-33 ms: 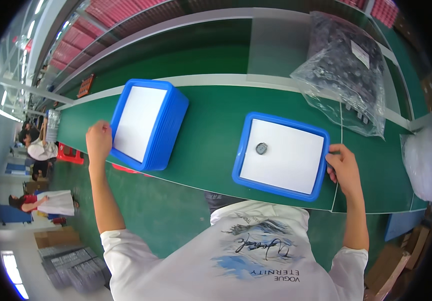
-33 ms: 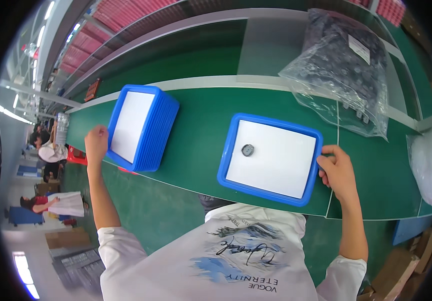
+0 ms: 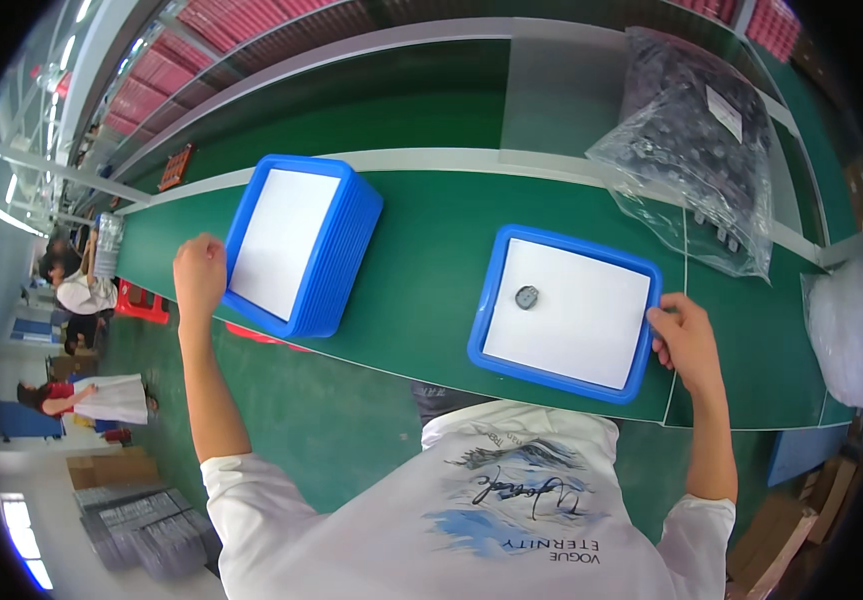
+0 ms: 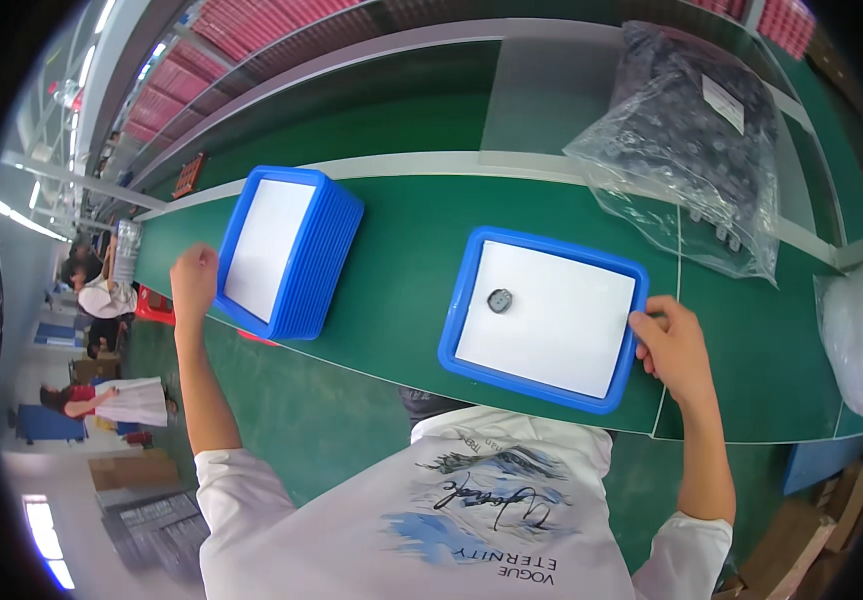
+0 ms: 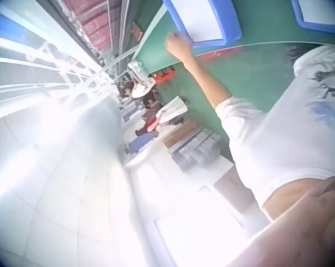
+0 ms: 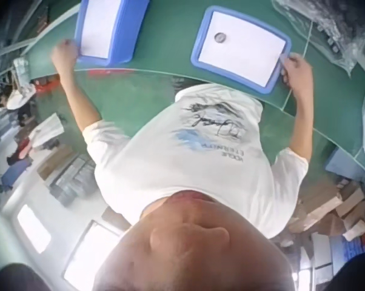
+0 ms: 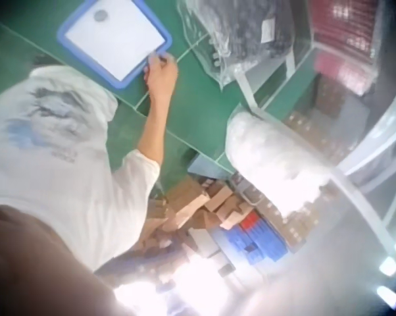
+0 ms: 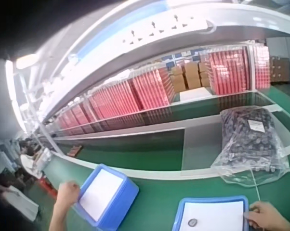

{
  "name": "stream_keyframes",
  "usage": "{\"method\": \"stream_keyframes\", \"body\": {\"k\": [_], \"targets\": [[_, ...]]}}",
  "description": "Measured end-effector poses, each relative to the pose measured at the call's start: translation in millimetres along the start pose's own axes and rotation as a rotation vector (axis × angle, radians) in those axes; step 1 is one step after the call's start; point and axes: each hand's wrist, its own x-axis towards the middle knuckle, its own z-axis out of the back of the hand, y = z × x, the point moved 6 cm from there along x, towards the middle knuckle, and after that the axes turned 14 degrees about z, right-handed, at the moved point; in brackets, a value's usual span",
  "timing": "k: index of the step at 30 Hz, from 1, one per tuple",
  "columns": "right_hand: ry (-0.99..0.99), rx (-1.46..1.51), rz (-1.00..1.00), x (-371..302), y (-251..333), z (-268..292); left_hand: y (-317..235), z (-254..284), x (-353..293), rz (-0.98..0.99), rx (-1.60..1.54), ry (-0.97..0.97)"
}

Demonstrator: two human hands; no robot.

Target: Assembling small electronic components into a tray on an assembly line.

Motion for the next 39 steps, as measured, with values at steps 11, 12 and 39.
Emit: {"method": "stream_keyframes", "body": {"k": [11,12,39], "targets": [[0.136,0.041,0.108,21,-4,-14,1,11,17,0.112,-0.175,0.152],[0.154,0.089,0.102,23,-3,-15,3,22,20,0.116,-0.247,0.192],[1.052,-0.903,0.907,191,333,-397,79,69,-227,0.379,-1.088,0.605]]}}
